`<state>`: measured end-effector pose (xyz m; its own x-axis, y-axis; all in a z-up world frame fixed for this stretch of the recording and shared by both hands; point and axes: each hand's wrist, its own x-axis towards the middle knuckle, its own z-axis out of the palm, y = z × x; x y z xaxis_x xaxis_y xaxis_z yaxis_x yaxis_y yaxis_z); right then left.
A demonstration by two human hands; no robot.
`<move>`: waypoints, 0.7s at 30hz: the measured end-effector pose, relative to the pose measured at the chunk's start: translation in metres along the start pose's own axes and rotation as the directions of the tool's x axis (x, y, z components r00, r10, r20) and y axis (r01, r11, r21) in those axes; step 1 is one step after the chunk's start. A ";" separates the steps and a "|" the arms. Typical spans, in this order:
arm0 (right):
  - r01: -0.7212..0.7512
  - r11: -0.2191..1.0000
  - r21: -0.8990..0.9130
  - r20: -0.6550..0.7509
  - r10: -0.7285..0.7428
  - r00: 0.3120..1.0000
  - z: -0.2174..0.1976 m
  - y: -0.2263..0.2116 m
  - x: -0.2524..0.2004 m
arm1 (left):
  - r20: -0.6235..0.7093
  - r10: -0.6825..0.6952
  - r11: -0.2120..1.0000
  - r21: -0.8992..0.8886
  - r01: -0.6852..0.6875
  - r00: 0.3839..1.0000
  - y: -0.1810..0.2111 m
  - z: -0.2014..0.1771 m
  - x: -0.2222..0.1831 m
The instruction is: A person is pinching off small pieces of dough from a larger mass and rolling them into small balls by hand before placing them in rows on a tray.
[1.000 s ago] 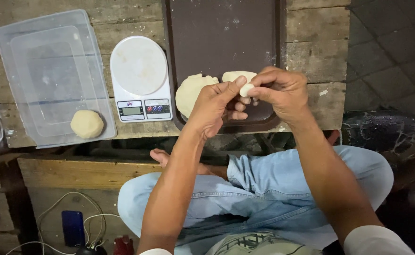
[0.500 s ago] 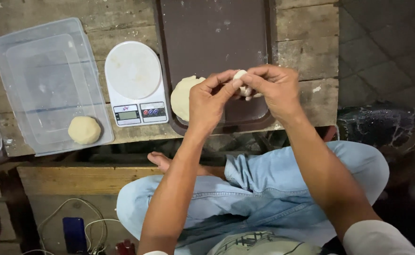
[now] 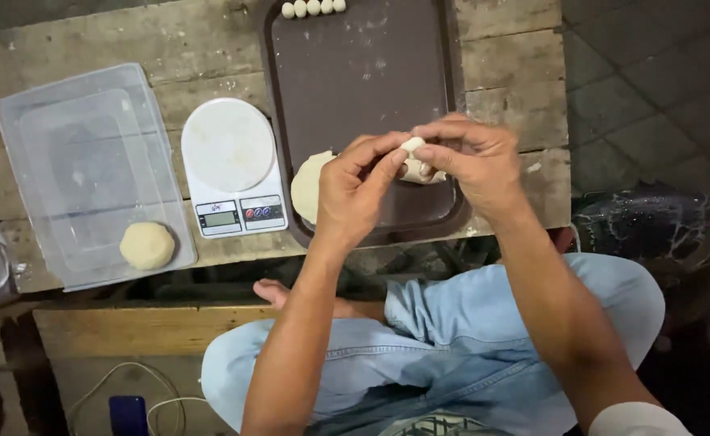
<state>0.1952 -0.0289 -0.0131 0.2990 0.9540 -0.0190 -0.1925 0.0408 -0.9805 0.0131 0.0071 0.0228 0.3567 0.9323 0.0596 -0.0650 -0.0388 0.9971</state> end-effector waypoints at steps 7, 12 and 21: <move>-0.057 0.968 0.243 0.146 0.021 0.989 0.000 0.011 0.000 | 0.123 -0.506 0.675 -0.560 0.480 0.854 -0.024 -0.001 -0.004; 0.027 0.993 0.117 0.205 -0.051 0.977 0.004 0.007 0.000 | 0.066 -0.576 0.691 -0.492 0.529 0.814 -0.009 0.003 -0.002; 0.442 0.871 -0.215 0.309 -0.368 0.877 0.019 -0.018 -0.005 | 0.024 -0.557 0.588 -0.694 0.415 0.830 -0.026 0.014 -0.015</move>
<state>0.1794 -0.0285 0.0082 0.0442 0.9132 0.4051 0.1652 0.3932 -0.9045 0.0224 -0.0104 -0.0035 0.3548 0.7870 -0.5048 -0.5374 0.6135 0.5787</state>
